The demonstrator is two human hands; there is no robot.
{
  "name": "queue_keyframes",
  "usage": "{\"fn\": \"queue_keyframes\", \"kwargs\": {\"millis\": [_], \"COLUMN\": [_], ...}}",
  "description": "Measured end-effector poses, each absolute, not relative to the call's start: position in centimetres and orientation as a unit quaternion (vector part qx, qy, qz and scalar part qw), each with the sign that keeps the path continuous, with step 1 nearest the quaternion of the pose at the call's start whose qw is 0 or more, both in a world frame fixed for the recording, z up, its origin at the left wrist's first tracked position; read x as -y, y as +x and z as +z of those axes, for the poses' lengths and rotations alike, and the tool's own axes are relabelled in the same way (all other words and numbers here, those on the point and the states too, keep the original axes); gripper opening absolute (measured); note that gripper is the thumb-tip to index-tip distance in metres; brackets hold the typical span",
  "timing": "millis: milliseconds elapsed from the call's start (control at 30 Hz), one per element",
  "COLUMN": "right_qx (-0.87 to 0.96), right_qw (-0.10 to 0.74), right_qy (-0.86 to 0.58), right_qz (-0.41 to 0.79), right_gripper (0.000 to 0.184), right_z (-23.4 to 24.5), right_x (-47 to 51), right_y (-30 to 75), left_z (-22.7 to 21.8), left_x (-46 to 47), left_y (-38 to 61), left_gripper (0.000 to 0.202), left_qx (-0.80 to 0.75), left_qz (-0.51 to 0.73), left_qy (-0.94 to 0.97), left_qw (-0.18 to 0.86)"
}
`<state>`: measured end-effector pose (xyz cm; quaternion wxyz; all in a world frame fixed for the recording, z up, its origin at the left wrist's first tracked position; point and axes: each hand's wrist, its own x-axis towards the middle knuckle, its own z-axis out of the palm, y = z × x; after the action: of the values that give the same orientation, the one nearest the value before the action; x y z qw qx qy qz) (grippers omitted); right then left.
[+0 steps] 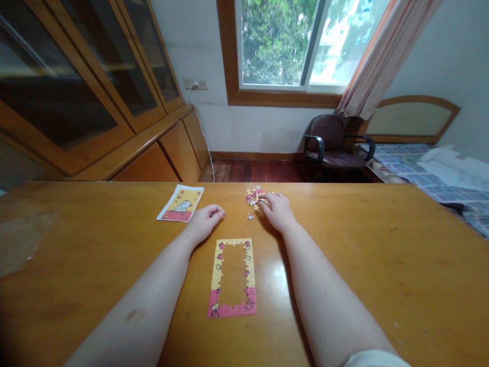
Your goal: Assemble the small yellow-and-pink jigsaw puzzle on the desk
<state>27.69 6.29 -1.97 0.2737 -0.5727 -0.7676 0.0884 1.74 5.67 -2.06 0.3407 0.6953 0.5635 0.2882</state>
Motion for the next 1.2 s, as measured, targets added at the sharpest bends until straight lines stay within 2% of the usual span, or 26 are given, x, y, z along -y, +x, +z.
{"fn": "queue_keyframes", "kwargs": {"millis": [100, 200, 567, 767, 967, 1200], "right_qx": [0.745, 0.757, 0.761, 0.765, 0.800, 0.798], "right_qw": [0.245, 0.227, 0.241, 0.248, 0.258, 0.256], "right_qy": [-0.615, -0.603, -0.589, -0.581, -0.522, -0.529], "right_qz": [0.085, 0.115, 0.125, 0.123, 0.146, 0.135], "right_gripper": [0.036, 0.032, 0.030, 0.035, 0.028, 0.034], "right_z": [-2.4, -2.6, -2.8, -3.2, -2.8, -2.6], "right_x": [-6.6, -6.6, -6.7, -6.8, -6.6, -6.5], "right_y": [28.0, 27.9, 27.7, 27.5, 27.3, 27.1], "left_z": [-2.1, -2.0, -1.7, -1.7, -1.6, -1.4], "left_x": [-5.7, -5.6, -5.5, -5.5, -5.5, -5.4], "left_y": [1.8, 1.8, 1.8, 1.9, 1.9, 2.0], "left_gripper": [0.027, 0.027, 0.027, 0.028, 0.028, 0.027], "left_qx": [-0.564, -0.566, -0.569, -0.568, -0.571, -0.575], "left_qz": [0.283, 0.278, 0.272, 0.263, 0.264, 0.257], "left_qy": [0.697, 0.697, 0.700, 0.705, 0.700, 0.704], "left_qw": [0.340, 0.342, 0.336, 0.332, 0.339, 0.328]}}
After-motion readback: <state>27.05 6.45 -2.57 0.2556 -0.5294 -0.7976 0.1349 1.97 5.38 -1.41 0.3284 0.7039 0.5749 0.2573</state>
